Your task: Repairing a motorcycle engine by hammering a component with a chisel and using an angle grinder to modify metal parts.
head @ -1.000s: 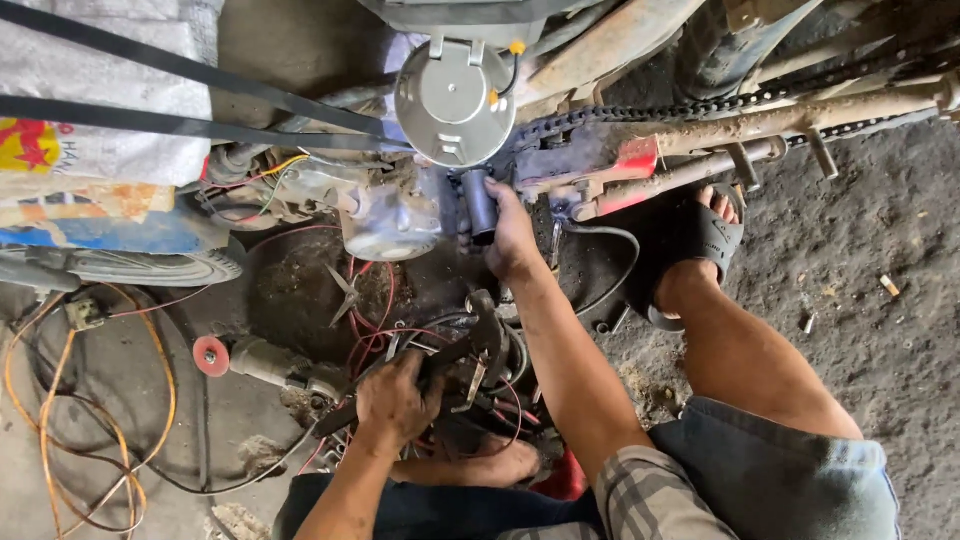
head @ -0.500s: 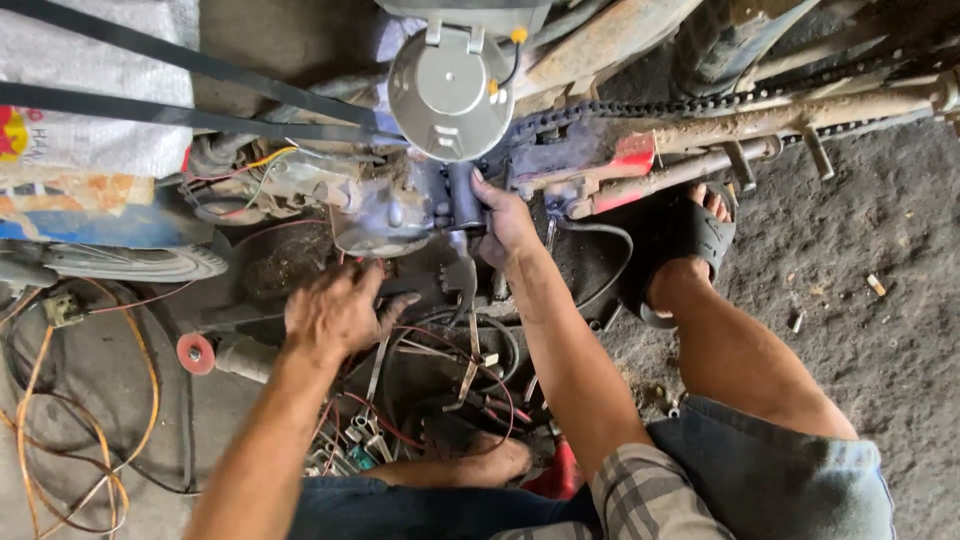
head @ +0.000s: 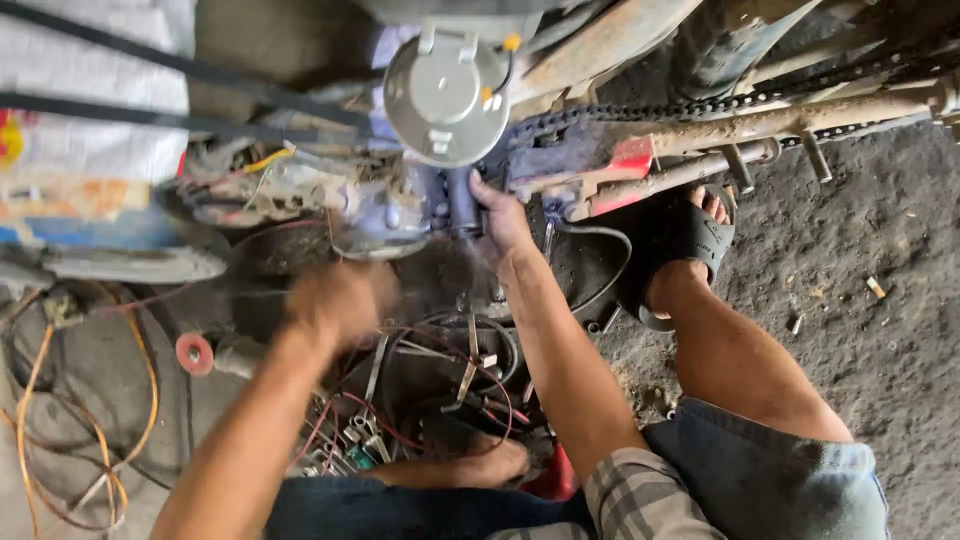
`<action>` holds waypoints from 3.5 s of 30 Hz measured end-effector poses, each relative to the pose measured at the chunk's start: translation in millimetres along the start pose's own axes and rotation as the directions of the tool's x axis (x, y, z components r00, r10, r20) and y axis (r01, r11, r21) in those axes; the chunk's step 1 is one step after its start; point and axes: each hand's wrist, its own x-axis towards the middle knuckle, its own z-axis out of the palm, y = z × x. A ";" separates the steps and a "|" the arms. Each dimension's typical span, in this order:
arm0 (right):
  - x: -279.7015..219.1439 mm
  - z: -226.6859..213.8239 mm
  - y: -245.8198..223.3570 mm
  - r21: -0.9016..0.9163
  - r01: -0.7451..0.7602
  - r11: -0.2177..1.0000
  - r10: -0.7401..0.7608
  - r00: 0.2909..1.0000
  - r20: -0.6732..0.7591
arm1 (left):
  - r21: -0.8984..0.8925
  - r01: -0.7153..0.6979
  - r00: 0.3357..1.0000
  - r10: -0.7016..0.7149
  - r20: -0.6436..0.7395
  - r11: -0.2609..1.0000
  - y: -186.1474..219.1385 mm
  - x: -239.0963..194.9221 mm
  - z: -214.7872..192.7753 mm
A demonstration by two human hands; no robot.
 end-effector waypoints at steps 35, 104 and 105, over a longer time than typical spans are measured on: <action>-11.9 0.8 -16.3 -0.146 0.001 0.989 0.014 0.995 0.097 | 0.127 -0.359 0.874 0.381 -0.302 0.925 43.2 -35.9 -35.0; -3.0 -0.7 20.7 0.026 0.192 0.981 -0.157 0.863 -0.480 | -0.483 -0.030 0.936 -0.145 -0.321 0.875 54.1 -104.0 90.1; -9.5 -8.9 21.7 0.002 0.153 0.988 -0.138 0.898 -0.418 | -0.494 -0.039 0.933 -0.144 -0.328 0.869 55.6 -106.2 89.0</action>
